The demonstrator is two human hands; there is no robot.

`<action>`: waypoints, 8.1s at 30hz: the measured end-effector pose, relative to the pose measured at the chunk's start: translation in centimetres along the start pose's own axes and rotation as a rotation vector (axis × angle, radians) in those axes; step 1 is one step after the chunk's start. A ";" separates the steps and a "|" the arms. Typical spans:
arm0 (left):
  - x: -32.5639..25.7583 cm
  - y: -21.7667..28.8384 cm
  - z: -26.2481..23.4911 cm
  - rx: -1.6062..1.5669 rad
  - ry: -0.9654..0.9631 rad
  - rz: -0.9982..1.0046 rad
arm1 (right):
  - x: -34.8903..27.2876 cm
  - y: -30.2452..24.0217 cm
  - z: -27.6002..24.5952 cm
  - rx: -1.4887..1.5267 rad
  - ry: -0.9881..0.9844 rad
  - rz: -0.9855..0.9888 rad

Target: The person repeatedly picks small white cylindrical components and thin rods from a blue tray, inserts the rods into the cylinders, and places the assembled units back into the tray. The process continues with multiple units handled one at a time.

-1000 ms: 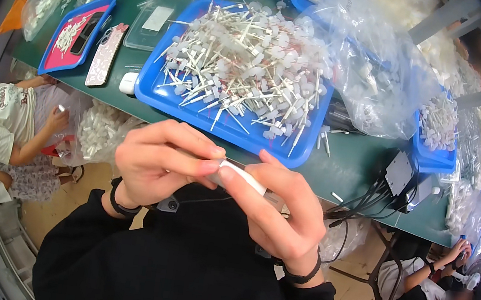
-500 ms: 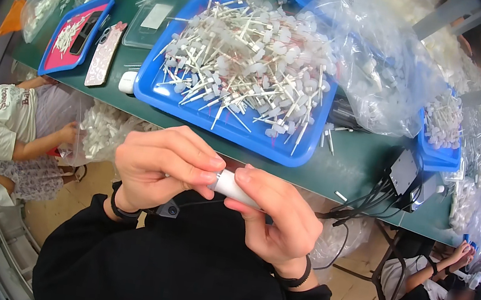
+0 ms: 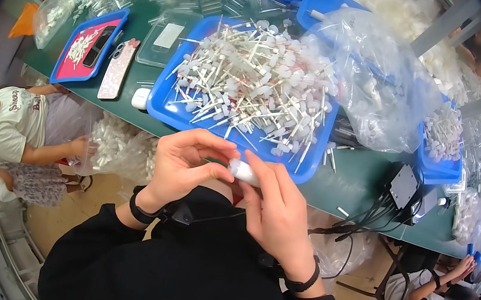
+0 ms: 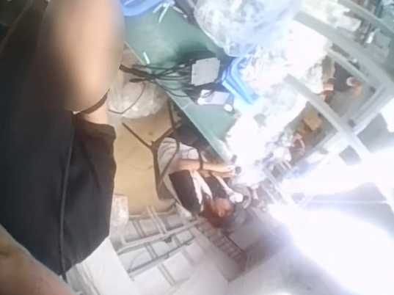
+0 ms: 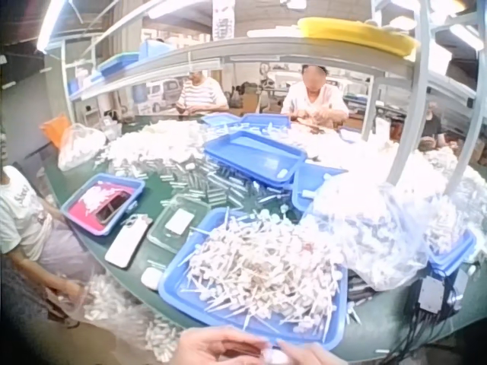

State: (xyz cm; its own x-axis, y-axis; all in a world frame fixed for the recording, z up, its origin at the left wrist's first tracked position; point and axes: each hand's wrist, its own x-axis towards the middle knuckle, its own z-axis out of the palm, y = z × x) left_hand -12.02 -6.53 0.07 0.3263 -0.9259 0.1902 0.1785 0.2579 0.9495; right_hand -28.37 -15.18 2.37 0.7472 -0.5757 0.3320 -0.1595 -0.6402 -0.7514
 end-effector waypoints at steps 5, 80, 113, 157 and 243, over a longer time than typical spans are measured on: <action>-0.6 0.9 0.5 -0.203 -0.021 -0.134 | -0.6 0.1 1.5 0.195 0.001 0.188; -1.5 -1.1 -1.5 -0.044 -0.031 -0.190 | 0.9 2.6 3.0 1.684 -0.311 0.754; -13.4 -2.6 -16.5 -0.326 0.884 -0.001 | -2.3 1.0 -1.1 0.430 -0.123 0.517; -21.3 -27.9 -29.3 -0.044 1.306 -0.893 | 14.3 6.1 -4.1 -0.364 -0.085 -0.024; 2.0 0.4 -1.8 0.499 0.072 0.457 | 4.7 1.2 -1.8 0.537 -0.206 0.277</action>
State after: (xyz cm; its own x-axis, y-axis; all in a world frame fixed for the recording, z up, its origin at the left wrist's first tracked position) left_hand -9.59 -7.79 0.41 0.3314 -0.7291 0.5988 -0.4362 0.4444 0.7825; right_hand -26.17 -19.57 4.04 0.8422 -0.5390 0.0083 -0.0585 -0.1068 -0.9926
